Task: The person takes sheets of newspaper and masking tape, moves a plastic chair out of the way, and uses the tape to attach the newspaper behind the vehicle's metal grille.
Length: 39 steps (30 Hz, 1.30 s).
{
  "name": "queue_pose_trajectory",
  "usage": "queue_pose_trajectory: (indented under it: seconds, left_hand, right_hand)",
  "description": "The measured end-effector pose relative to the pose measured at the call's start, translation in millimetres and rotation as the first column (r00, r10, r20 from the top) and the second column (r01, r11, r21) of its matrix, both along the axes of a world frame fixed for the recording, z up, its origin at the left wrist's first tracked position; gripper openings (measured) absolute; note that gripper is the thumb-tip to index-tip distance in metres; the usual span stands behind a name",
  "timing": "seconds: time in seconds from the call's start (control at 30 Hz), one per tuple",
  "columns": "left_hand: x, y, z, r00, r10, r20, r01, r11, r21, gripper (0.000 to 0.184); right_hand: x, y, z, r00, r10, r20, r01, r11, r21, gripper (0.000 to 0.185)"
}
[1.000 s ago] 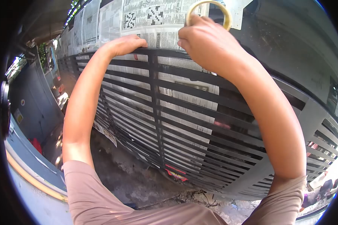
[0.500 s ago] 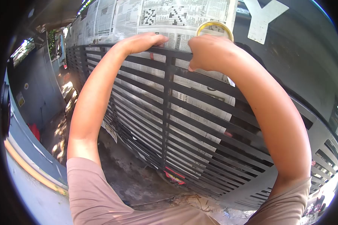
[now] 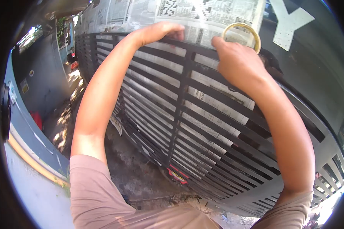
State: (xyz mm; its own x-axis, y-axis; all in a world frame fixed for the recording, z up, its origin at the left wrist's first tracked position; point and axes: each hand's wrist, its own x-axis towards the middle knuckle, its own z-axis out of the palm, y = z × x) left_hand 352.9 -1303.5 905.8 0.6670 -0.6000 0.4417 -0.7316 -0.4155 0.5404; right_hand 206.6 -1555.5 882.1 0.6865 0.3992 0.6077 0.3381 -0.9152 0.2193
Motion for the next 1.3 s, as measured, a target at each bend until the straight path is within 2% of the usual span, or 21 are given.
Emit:
queue_pose_trajectory:
  seconds: [0.03, 0.07, 0.13, 0.17, 0.2, 0.27, 0.33, 0.4, 0.5, 0.6, 0.7, 0.73, 0.8, 0.87, 0.93, 0.97, 1.07, 1.1, 1.2, 1.23, 1.3]
  left_hand:
    - [1, 7, -1, 0.998, -0.057, 0.028, 0.059, 0.995, -0.077, 0.047]
    - [5, 21, -1, 0.988, -0.154, -0.029, 0.144, 0.963, -0.228, 0.039]
    - [0, 62, -13, 0.934, 0.112, 0.340, 0.058, 0.891, -0.450, 0.035]
    - [-3, 82, -27, 0.915, 0.282, 0.288, -0.011, 0.731, -0.682, 0.032]
    - [-1, 103, -46, 0.882, 0.429, 0.198, -0.057, 0.513, -0.857, 0.029]
    - [55, 160, -105, 0.724, 0.690, -0.016, -0.253, 0.243, -0.937, 0.025]
    - [84, 170, -166, 0.648, 0.737, -0.192, -0.423, 0.139, -0.895, 0.021]
    - [94, 169, -202, 0.540, 0.838, -0.074, -0.532, 0.273, -0.802, 0.023]
    - [83, 150, -203, 0.446, 0.890, 0.100, -0.610, 0.384, -0.693, 0.027]
    - [82, 145, -197, 0.474, 0.878, -0.070, -0.755, 0.363, -0.546, 0.037]
    - [85, 139, -195, 0.470, 0.882, -0.033, -0.613, 0.299, -0.731, 0.042]
    - [85, 136, -192, 0.348, 0.936, 0.061, -0.591, 0.270, -0.760, 0.045]
    - [81, 132, -186, 0.278, 0.912, 0.303, -0.477, 0.405, -0.780, 0.038]
    - [75, 129, -178, 0.398, 0.828, 0.395, -0.505, 0.558, -0.659, 0.027]
    - [59, 127, -164, 0.490, 0.752, 0.441, -0.541, 0.659, -0.523, 0.025]
    - [52, 130, -155, 0.575, 0.655, 0.491, -0.529, 0.755, -0.389, 0.032]
    - [54, 121, -152, 0.665, 0.550, 0.505, -0.512, 0.828, -0.228, 0.037]
    - [57, 124, -149, 0.730, 0.508, 0.457, -0.491, 0.855, -0.166, 0.043]
    - [59, 126, -144, 0.711, 0.437, 0.551, -0.535, 0.844, 0.021, 0.046]
    - [59, 127, -137, 0.767, 0.445, 0.462, -0.509, 0.861, 0.016, 0.047]
    - [60, 124, -126, 0.799, 0.461, 0.386, -0.509, 0.861, 0.025, 0.044]
  right_hand:
    - [-4, 1, 1, 1.000, -0.001, -0.014, 0.001, 1.000, 0.018, 0.027]
    - [-8, 3, 5, 0.995, -0.038, -0.087, 0.040, 0.999, 0.026, 0.032]
    - [-9, 1, 6, 0.995, 0.027, -0.092, -0.025, 0.999, 0.021, 0.040]
    - [-9, 2, 7, 0.994, 0.026, -0.109, -0.025, 1.000, 0.016, 0.043]
    - [-9, 4, 8, 0.992, 0.024, -0.126, -0.022, 1.000, 0.015, 0.046]
    - [-9, 5, 5, 0.990, 0.018, -0.137, -0.015, 0.999, 0.029, 0.050]
    - [-10, 8, 4, 0.992, 0.017, -0.128, -0.013, 0.999, 0.036, 0.053]
    - [-13, 12, 8, 0.987, -0.028, -0.158, 0.031, 0.999, 0.016, 0.055]
    - [-11, 15, 10, 0.983, -0.047, -0.177, 0.046, 0.999, -0.010, 0.055]
    - [-13, 23, 17, 0.961, -0.117, -0.252, 0.110, 0.993, -0.040, 0.055]
    - [-7, 25, 22, 0.951, -0.137, -0.278, 0.119, 0.990, -0.081, 0.053]
    - [-3, 25, 24, 0.945, -0.156, -0.286, 0.131, 0.986, -0.104, 0.052]
    - [3, 22, 24, 0.942, -0.173, -0.288, 0.140, 0.982, -0.130, 0.051]
    - [6, 19, 24, 0.945, -0.171, -0.279, 0.134, 0.980, -0.146, 0.051]
    - [1, 17, 26, 0.942, -0.173, -0.287, 0.132, 0.979, -0.155, 0.048]
    - [1, 17, 27, 0.942, -0.179, -0.284, 0.137, 0.978, -0.160, 0.047]
    - [10, 27, 32, 0.912, -0.258, -0.318, 0.198, 0.958, -0.209, 0.046]
    - [12, 30, 34, 0.895, -0.296, -0.333, 0.224, 0.946, -0.236, 0.046]
    - [14, 34, 35, 0.882, -0.350, -0.316, 0.264, 0.922, -0.284, 0.043]
    - [15, 34, 35, 0.887, -0.346, -0.307, 0.264, 0.923, -0.280, 0.042]
    - [15, 32, 33, 0.892, -0.343, -0.295, 0.264, 0.924, -0.277, 0.041]
